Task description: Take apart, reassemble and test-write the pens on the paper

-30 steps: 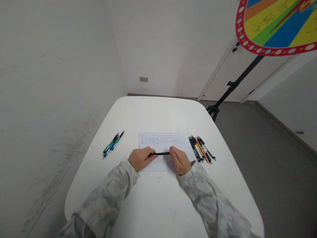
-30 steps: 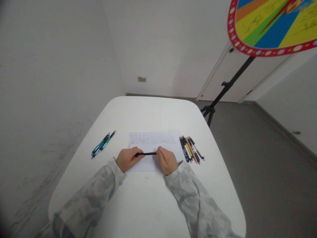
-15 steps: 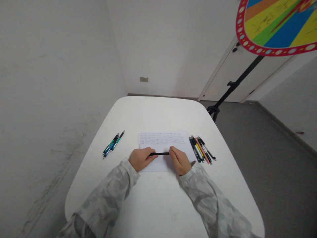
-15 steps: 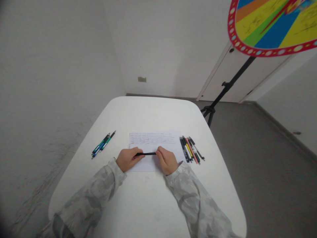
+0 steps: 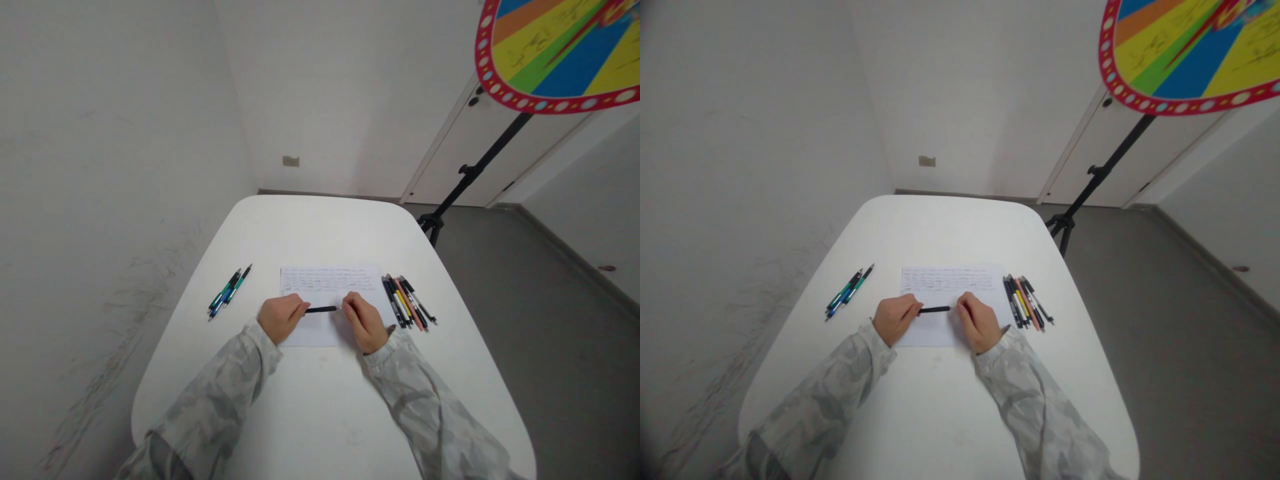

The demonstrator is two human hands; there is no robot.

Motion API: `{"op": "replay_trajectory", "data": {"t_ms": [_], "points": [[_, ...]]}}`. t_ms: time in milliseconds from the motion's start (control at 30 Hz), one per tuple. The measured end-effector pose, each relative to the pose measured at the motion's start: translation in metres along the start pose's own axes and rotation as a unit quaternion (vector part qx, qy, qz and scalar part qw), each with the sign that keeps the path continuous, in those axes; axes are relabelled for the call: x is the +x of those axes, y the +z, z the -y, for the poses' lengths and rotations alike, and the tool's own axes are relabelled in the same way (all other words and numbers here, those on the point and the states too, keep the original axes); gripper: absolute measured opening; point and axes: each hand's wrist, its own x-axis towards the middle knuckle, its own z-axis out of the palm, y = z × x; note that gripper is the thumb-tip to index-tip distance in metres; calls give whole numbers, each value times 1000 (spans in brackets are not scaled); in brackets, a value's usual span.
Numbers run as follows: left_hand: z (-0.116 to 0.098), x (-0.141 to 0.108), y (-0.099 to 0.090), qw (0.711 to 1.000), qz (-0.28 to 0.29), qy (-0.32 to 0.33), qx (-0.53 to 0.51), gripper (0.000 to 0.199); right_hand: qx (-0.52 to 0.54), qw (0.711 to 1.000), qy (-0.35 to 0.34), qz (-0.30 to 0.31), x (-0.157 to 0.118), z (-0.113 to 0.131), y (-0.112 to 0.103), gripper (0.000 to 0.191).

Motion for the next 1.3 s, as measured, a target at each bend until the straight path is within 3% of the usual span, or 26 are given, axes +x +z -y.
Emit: {"op": "replay_trajectory", "data": {"t_ms": [200,400,700,833,933,1000,1300], "points": [[0,-1,-1,999,-12,-44,4,46,-20,998,17,-53,4,-12,6,16],[-2,1,-3,999,-14,-46,9,46,-87,995,-44,7,11,-18,5,11],[-3,2,-4,999,-21,-31,28,45,-80,995,-45,34,12,-21,5,21],[-2,1,-3,999,-23,-26,33,45,-54,997,-50,-2,11,-10,2,28],[-1,1,-2,999,-23,-16,33,45,-27,997,-63,-37,10,-2,-1,19],[-1,1,-1,999,-20,-13,37,45,-18,996,-76,-43,9,1,-2,10],[0,-1,0,999,11,-26,44,47,3,992,-115,-54,8,4,-3,8]]}}
